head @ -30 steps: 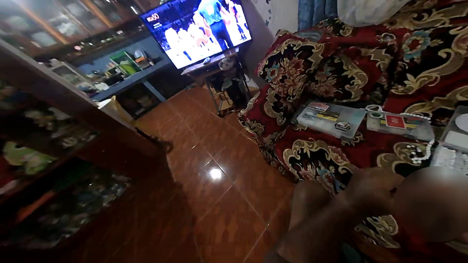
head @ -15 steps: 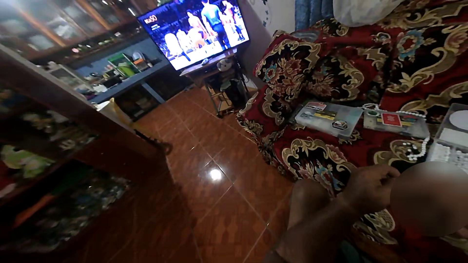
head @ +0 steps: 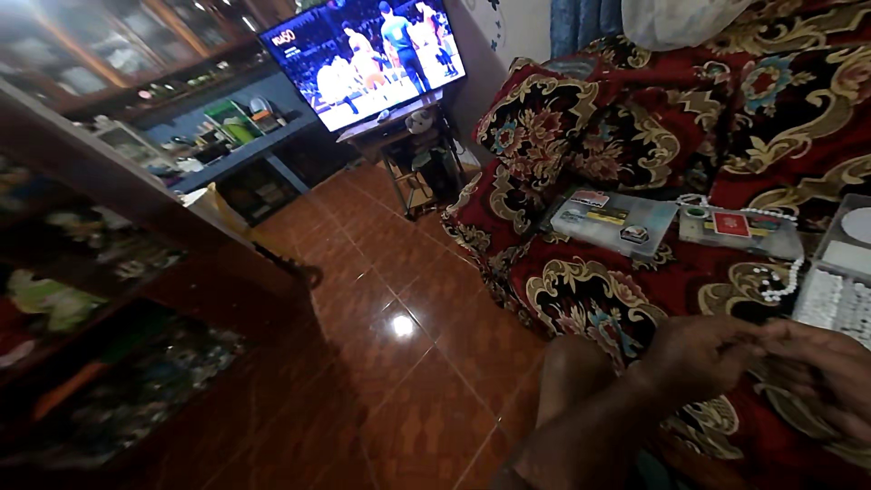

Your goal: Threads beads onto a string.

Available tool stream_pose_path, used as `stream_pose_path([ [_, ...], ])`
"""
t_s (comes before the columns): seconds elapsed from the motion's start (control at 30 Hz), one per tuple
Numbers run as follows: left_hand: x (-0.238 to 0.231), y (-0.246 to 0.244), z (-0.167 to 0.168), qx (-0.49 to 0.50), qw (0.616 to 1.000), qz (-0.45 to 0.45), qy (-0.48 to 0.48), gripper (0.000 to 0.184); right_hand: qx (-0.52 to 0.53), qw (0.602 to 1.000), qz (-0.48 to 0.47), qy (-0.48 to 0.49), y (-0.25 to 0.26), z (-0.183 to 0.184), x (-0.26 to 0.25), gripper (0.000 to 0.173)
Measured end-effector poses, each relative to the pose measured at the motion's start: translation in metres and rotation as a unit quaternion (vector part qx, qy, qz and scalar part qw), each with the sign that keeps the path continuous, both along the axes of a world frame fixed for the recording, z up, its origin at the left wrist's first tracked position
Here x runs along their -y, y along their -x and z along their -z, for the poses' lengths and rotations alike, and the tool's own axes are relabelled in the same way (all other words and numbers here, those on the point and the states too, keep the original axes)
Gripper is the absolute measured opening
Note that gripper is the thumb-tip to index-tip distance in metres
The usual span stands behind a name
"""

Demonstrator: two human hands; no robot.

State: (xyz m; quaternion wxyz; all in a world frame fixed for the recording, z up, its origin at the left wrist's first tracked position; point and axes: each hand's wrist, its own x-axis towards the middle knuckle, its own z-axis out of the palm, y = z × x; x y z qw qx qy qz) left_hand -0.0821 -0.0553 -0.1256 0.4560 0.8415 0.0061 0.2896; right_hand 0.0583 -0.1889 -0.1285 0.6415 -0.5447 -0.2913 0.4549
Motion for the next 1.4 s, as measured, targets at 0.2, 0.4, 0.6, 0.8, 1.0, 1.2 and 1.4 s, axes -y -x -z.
stream_pose_path([
  [0.2, 0.0, -0.005, 0.012, 0.063, 0.993, -0.04, -0.096, 0.015, -0.024, 0.999, -0.021, -0.006, -0.003, 0.003, 0.001, 0.028],
  [0.4, -0.003, -0.007, 0.017, 0.096, 0.984, -0.068, -0.137, 0.01, -0.009, 1.0, -0.021, -0.002, -0.005, 0.011, -0.002, 0.024],
  [0.6, -0.004, -0.001, 0.003, -0.011, 0.998, -0.056, -0.013, 0.014, 0.0, 1.0, 0.009, 0.016, 0.0, 0.004, -0.004, 0.021],
  [0.8, -0.005, 0.002, -0.005, -0.075, 0.995, -0.044, 0.042, 0.021, 0.063, 0.997, 0.047, 0.009, 0.006, 0.001, -0.005, 0.014],
  [1.0, -0.006, 0.001, -0.005, -0.105, 0.991, -0.049, 0.07, 0.022, 0.146, 0.984, 0.1, -0.008, 0.008, 0.009, -0.009, 0.019],
  [1.2, -0.006, -0.003, -0.007, -0.142, 0.955, -0.017, 0.26, 0.023, 0.258, 0.96, 0.107, 0.018, 0.007, 0.005, -0.007, 0.019],
  [1.4, -0.004, -0.007, -0.004, -0.151, 0.891, 0.012, 0.428, 0.016, 0.324, 0.94, 0.102, 0.039, 0.009, -0.003, -0.006, 0.014],
])
